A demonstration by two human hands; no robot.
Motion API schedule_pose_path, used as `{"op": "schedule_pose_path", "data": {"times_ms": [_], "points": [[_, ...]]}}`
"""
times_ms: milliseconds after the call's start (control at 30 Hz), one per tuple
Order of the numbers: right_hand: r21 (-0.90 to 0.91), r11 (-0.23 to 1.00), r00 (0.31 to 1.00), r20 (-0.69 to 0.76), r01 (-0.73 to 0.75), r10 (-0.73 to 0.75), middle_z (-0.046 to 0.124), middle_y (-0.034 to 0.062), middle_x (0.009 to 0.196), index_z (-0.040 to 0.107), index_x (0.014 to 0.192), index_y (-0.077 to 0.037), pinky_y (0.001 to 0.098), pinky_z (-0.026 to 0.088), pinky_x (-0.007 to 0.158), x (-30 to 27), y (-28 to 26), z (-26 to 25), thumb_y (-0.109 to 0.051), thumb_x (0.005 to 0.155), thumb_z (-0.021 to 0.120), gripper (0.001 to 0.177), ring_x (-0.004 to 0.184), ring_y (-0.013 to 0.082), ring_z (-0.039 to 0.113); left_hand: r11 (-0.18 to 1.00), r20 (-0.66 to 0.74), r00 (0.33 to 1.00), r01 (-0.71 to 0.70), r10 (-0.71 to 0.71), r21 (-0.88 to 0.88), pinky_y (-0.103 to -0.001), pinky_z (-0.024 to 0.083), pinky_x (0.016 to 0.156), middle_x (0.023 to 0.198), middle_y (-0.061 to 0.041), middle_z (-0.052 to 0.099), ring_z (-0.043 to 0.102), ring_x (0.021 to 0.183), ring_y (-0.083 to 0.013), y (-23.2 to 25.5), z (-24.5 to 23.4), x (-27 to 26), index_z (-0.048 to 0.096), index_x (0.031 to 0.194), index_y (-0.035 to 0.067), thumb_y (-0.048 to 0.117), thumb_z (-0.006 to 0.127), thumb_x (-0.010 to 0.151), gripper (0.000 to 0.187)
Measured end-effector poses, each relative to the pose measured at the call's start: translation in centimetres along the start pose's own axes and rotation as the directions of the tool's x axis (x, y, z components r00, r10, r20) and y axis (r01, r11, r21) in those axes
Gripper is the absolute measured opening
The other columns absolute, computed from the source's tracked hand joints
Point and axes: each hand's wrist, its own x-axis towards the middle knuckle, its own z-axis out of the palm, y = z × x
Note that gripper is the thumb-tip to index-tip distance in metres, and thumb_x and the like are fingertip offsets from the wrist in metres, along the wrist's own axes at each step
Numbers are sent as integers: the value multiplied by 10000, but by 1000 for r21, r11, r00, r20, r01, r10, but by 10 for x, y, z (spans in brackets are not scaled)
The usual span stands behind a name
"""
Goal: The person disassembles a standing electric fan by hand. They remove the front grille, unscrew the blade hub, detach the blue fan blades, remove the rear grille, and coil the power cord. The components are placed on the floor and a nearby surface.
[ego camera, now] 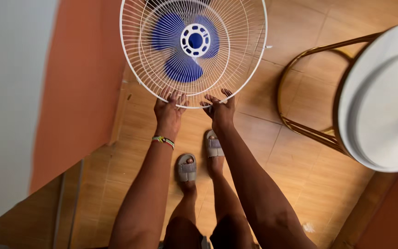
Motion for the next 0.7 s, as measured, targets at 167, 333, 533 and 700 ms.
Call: {"op": "schedule_pose_path", "data": {"times_ms": [167,333,533,700], "points": [[51,988,985,-86,-148,152,647,231,1158,340,1384,-212,447,603,748,119,81,-3,37,995,472,481,872,355,704,995,-44,998,29,-34,-99,-594,545,1010,1269,-107,584,602,1225,-339,-50,-51,130,488,1423,141,-146,407,936,571],[118,971,974,-62,-210,218,619,203,1235,336,1403,-229,476,633,865,173,118,-2,25,1014,444,477,996,335,690,995,-138,988,84,-75,59,-569,550,970,1238,-81,558,631,1180,-333,-62,-77,196,509,1378,145,-49,486,981,442],[99,963,968,18,-252,252,590,148,1258,280,1442,-307,474,592,890,174,106,-1,-9,976,448,578,1077,322,648,967,-266,963,111,-47,231,-457,611,900,1144,-73,629,671,1049,-263,-68,-72,213,565,1214,50,18,561,975,241],[-343,923,979,-161,-176,127,588,149,1160,344,1439,-78,416,557,788,134,63,4,-152,1015,592,496,1017,257,613,506,-235,895,11,380,863,-379,516,685,878,-183,659,679,814,-229,-51,-68,171,580,935,-119,63,717,937,228]]}}
